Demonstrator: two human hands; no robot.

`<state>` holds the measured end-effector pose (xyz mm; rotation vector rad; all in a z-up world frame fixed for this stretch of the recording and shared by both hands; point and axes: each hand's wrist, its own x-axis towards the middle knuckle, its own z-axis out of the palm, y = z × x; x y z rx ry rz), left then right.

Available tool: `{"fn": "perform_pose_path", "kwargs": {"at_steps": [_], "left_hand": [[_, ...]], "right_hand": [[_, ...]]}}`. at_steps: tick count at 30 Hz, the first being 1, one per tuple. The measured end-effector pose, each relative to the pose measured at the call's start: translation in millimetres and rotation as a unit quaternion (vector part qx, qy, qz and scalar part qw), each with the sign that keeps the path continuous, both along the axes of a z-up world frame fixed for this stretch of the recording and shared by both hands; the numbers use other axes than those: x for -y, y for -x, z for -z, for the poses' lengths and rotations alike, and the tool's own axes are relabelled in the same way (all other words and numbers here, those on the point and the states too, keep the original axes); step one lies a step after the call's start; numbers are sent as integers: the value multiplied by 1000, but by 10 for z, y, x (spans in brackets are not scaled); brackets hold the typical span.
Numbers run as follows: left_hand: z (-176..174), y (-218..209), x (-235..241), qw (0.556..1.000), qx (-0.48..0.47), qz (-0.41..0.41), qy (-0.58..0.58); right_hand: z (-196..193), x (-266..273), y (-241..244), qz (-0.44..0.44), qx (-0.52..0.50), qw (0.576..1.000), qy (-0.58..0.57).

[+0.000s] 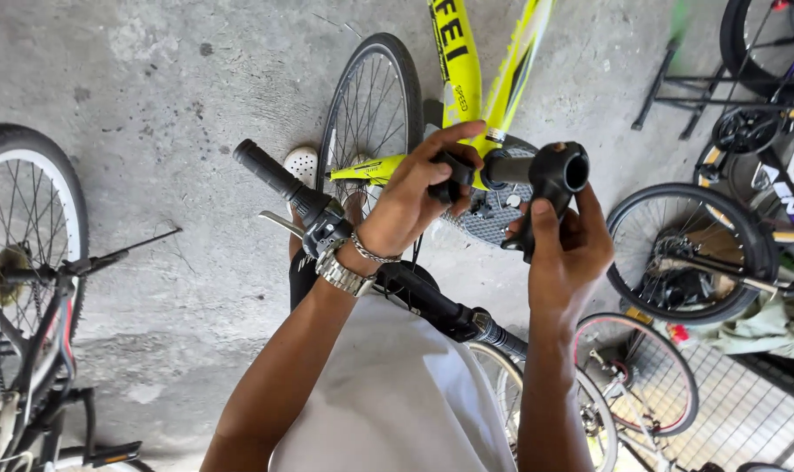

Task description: The person assembles a bicycle by first securing the brake cables to the handlebars using zip ties. They then attach the handlebar stem to the bike's head tube and tighten the bolts using an Allen key to secure the handlebars in place.

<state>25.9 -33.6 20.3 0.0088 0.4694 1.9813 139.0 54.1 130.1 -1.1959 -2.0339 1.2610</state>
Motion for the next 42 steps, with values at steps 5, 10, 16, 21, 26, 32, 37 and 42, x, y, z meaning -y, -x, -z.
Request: {"fn": "perform_pose_path", "kwargs": {"at_steps": [5, 10, 16, 21, 26, 32, 37, 42], "left_hand": [[-82, -52, 0, 999, 21, -26, 5], [-72, -132, -19, 997, 65, -43, 15], [-15, -183, -29, 992, 116, -48, 22], [-46, -234, -66, 995, 50, -65, 57], [-243, -112, -253, 944, -311, -74, 88], [-106, -160, -535, 822, -535, -64, 184], [-167, -146, -539, 811, -558, -59, 167], [-11, -55, -400, 735, -633, -41, 241]], "right_hand": [[49, 2, -34, 2, -9, 1000, 6], [45, -49, -72, -41, 7, 999, 5], [5, 60, -10, 18, -39, 996, 78], [-46, -36, -170, -1, -33, 999, -2], [-490, -192, -145, 23, -57, 997, -43], [-283, -287, -435, 40, -76, 996, 24], [-192, -148, -435, 58, -69, 994, 69], [-156, -172, -464, 33, -50, 994, 89]]}}
